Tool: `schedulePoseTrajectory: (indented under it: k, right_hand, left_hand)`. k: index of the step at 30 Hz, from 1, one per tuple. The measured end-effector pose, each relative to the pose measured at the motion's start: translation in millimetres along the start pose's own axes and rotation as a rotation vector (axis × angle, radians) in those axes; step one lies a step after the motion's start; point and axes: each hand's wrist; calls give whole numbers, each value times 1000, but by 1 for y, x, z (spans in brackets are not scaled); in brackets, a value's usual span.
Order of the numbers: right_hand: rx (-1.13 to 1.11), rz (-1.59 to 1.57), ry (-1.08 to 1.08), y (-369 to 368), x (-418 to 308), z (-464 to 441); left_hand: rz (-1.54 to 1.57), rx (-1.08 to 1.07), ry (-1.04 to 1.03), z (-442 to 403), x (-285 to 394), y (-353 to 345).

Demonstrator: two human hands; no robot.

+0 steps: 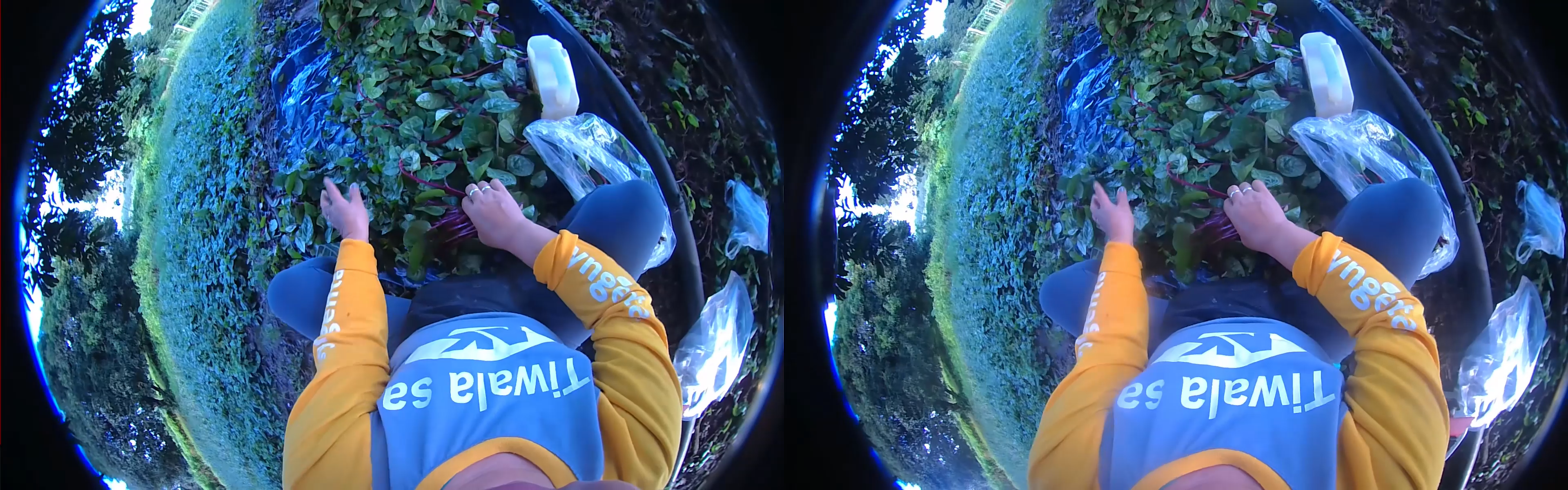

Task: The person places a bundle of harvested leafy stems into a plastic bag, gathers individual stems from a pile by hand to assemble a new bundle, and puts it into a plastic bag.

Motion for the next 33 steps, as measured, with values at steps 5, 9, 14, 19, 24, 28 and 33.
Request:
schedulePoseTrajectory:
  k: [5, 9, 14, 19, 24, 28, 33]
  right_hand:
    - [-7, 42, 42, -1, -5, -5]
    - [54, 77, 45, -8, -7, -3]
    - [-41, 52, 55, 2, -5, -3]
    - [-33, 65, 68, 4, -9, -5]
    - [-105, 44, 93, 9, -4, -4]
    - [-73, 48, 93, 4, -6, -7]
    - [-13, 82, 111, 1, -6, -5]
  left_hand:
    - [148, -480, -422, 19, 107, 30]
    - [50, -750, -287, 52, 139, 10]
    - [159, -699, -9, 67, 140, -4]
    - [146, -172, -4, 32, 83, -27]
    - [843, 107, 588, -23, -6, -29]
    - [423, -659, 96, -13, 36, -8]
    - [48, -632, -54, 12, 102, -9]
Point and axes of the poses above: each hand's wrist, its own z-axis away from the middle knuckle, its own y-axis out of the back of the hand, x = y × z, and after that the axes turned 7 degrees about z, right-handed
